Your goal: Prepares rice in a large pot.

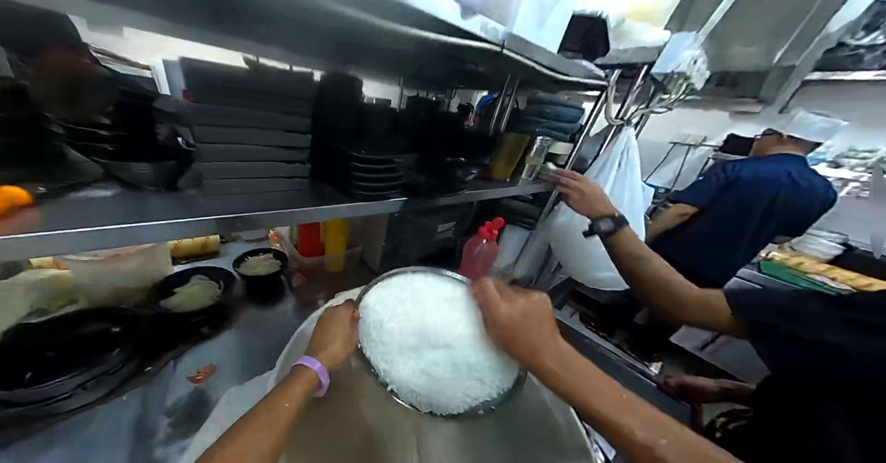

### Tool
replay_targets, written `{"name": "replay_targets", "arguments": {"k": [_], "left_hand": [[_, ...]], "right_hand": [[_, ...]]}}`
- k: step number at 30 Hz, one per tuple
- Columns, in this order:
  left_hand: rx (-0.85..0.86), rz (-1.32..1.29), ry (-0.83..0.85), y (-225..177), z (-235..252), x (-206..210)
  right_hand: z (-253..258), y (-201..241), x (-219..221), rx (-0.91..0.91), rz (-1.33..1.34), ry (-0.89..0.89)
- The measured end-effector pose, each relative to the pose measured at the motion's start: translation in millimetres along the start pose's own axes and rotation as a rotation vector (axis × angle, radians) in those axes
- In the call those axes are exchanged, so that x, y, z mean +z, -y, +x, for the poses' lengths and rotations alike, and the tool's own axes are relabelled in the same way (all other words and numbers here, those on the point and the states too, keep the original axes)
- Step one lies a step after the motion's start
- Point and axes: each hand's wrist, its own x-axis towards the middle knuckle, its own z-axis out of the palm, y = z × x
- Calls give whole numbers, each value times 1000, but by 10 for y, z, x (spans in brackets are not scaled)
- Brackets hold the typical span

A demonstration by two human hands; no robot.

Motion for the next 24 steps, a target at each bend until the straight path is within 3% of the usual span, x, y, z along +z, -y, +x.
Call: {"name": "replay_targets", "arguments": {"k": [3,7,11,13,15,17,19,22,24], "left_hand": [[-23,151,138,160,34,133],[-24,333,334,305,-13,263],[7,456,400,269,-98,269],[21,470,384,262,-168,292],[7,434,336,182,-160,285],[-36,358,287,50,-95,318],[-62,328,258,-94,-50,367],[63,313,128,-124,-315,370],[375,326,-295,38,-678,569]], "right_hand": [[-333,16,411,-235,25,-222],[-657,104,625,-353,92,-271],[-900,150,513,-413,232,-249],[-1030,219,331,-269,269,-47],[-858,198,107,117,326,481],[-487,-9,174,481,368,1030],[-370,-149,244,567,359,1218],[-651,-41,-100,526,390,1074],[-1049,18,-342,445,452,713]]}}
